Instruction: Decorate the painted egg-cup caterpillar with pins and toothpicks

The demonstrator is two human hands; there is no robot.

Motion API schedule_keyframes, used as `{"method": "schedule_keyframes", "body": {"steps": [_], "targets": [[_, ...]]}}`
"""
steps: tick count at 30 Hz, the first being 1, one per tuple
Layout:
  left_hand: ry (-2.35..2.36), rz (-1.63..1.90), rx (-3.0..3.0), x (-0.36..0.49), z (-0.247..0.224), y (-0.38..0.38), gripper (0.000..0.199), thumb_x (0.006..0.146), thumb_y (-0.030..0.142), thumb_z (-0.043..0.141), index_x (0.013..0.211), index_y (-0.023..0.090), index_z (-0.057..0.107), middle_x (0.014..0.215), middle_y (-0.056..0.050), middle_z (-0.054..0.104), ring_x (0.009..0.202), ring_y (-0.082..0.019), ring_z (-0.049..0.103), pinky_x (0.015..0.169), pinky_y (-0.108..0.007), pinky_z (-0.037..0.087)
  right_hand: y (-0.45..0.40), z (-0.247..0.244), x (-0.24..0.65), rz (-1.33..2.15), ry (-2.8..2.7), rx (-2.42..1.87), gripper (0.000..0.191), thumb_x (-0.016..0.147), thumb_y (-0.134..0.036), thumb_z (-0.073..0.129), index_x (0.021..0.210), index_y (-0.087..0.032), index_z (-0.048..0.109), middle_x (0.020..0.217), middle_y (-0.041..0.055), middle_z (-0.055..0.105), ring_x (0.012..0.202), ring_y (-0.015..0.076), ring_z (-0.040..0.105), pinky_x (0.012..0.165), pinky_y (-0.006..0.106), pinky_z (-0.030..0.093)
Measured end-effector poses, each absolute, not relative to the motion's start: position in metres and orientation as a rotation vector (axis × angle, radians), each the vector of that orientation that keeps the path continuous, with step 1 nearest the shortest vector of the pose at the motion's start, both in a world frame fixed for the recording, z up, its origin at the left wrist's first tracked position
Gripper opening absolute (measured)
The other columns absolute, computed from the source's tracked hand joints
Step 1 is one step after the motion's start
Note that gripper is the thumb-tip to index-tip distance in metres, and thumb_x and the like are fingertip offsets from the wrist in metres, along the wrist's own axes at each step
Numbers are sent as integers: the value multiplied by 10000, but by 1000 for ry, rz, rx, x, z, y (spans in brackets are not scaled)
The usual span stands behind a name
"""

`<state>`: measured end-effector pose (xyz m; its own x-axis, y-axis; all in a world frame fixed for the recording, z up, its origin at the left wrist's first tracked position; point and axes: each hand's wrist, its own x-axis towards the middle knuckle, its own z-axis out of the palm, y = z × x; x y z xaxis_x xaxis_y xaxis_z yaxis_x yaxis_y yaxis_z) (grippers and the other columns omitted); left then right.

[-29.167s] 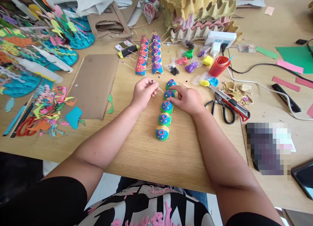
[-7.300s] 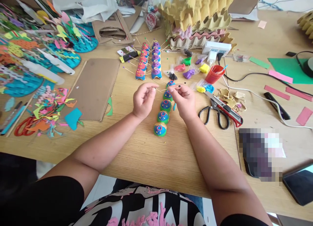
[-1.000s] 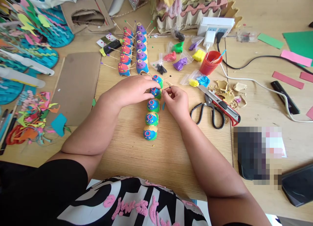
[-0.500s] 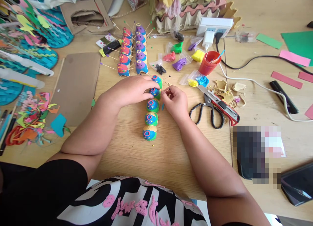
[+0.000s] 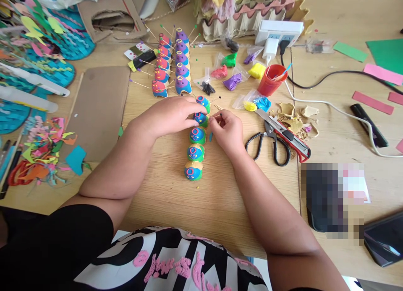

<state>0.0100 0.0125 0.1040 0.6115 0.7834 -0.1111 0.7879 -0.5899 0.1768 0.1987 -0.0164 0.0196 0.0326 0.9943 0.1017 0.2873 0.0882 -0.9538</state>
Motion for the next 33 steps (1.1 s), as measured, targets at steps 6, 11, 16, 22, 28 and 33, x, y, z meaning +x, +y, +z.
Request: {"method": "schedule_keyframes", "body": {"steps": [6,11,16,22,28,33], "targets": [[1303,-53,2610,11,106,12,294,943,228,655,1224,230,742,1242,-84,719,1140,-264,685,921,-353,516,-16,20,198,970,-1426,-1362,107,838,-261,668,747,-205,666,615,-40,584,543,88,428,528,259,336],[1307,-35,2616,10,104,12,306,940,230,651,1234,230,738,1231,-79,721,1127,-251,682,921,-345,517,-16,21,199,951,-1441,-1363,104,839,-247,680,747,-202,663,610,-44,586,541,88,419,535,259,350],[1303,-26,2614,10,102,13,309,935,231,654,1233,240,735,1229,-68,722,1124,-246,681,933,-345,515,-16,22,198,954,-1444,-1371,130,843,-254,691,728,-208,654,605,-48,575,530,82,404,518,254,324],[1276,-50,2589,8,104,16,327,941,241,645,1259,243,722,1280,-72,710,1161,-257,678,947,-350,512,-16,22,197,982,-1422,-1358,123,848,-206,672,731,-204,634,609,-52,578,530,78,421,532,257,331],[1284,-55,2581,8,106,15,330,958,274,621,1276,243,706,1280,-70,712,1147,-249,675,954,-345,508,-16,20,198,995,-1431,-1359,117,855,-218,674,744,-207,639,614,-50,583,543,86,434,550,261,361],[1336,-37,2617,12,106,10,261,941,269,647,1183,223,732,1213,-82,725,1101,-258,685,896,-338,513,-17,19,198,974,-1441,-1352,116,856,-221,666,743,-204,643,622,-44,588,553,90,442,556,265,368]]}}
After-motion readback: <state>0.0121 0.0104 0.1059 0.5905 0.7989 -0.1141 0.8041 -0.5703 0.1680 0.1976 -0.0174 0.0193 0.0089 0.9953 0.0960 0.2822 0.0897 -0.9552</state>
